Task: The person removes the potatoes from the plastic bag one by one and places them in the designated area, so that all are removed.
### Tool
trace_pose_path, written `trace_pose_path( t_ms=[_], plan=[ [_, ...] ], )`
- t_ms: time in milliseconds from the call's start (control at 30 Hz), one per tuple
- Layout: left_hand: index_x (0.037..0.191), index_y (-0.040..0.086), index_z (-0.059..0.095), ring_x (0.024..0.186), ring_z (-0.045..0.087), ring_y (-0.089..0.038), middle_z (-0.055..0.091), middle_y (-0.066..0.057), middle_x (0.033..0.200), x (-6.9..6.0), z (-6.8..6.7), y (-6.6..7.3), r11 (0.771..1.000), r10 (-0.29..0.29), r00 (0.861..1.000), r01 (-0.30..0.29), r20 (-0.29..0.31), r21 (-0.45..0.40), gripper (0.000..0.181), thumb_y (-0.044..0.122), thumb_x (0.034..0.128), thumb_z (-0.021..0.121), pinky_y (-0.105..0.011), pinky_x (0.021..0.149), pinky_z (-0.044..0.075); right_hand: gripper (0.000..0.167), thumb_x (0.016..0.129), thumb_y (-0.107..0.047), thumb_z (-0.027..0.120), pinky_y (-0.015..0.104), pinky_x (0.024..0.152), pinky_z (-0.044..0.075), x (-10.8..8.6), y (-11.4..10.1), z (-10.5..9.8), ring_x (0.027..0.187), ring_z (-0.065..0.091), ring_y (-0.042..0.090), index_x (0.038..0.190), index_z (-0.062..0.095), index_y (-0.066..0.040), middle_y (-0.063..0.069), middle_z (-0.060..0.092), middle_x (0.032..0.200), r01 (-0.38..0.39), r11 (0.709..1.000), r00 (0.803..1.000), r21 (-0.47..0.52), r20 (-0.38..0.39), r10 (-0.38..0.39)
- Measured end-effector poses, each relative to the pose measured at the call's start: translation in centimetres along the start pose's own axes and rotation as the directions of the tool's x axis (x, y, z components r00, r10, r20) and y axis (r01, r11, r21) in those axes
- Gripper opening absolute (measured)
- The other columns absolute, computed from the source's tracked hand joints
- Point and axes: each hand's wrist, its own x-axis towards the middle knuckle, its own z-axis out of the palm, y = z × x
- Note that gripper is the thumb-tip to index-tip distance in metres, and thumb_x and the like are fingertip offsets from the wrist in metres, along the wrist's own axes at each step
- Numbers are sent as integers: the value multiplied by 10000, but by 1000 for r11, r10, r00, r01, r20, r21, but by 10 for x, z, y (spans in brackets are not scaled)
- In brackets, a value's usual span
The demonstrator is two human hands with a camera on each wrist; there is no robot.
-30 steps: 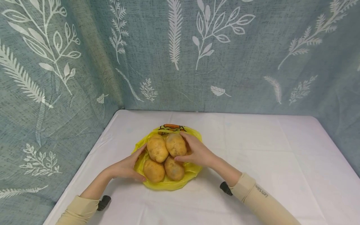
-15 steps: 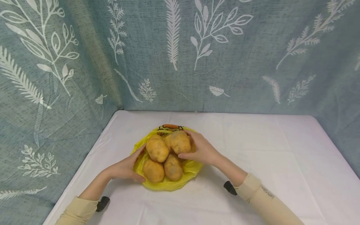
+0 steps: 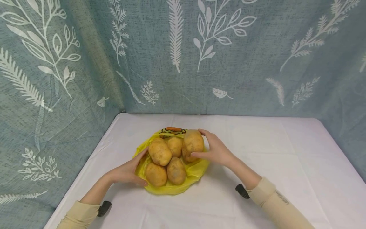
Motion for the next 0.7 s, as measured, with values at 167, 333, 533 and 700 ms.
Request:
trace_pose_path(
  t_ms=[167,333,533,700],
  plan=[
    [1568,83,-31,1457,53,-391,23,-207,1607,1,0,-1,1000,-3,1000,3,1,8,1292,233,677,893,-584,1137,118,930,809,-454,772,606,1053,322,-3,11,-7,1368,346,385,1515,297,-79,170,385,1498,-29,1000,999,-1,-22,29],
    [1566,70,-25,1456,56,-396,29,-214,1605,0,0,-1,1000,5,1000,-5,-1,0,1289,224,675,894,-589,1135,121,945,806,-468,770,624,1056,301,-6,21,-14,1373,327,408,1518,288,-76,187,374,1503,-64,998,997,-11,-36,63],
    [1567,75,-21,1455,64,-399,38,-212,1605,0,0,-1,1000,6,1000,-6,-4,-2,1285,215,674,893,-596,1132,126,962,812,-477,760,644,1059,275,-8,32,-19,1383,299,425,1526,266,-63,204,350,1514,-105,994,994,-22,-36,104],
    [1568,86,-28,1456,61,-398,31,-206,1607,0,0,-1,1000,9,1000,-9,-2,-7,1289,219,675,892,-598,1132,123,962,819,-467,756,650,1058,268,-8,40,-22,1386,287,432,1524,260,-38,215,338,1518,-118,992,992,-32,-40,117]
  ],
)
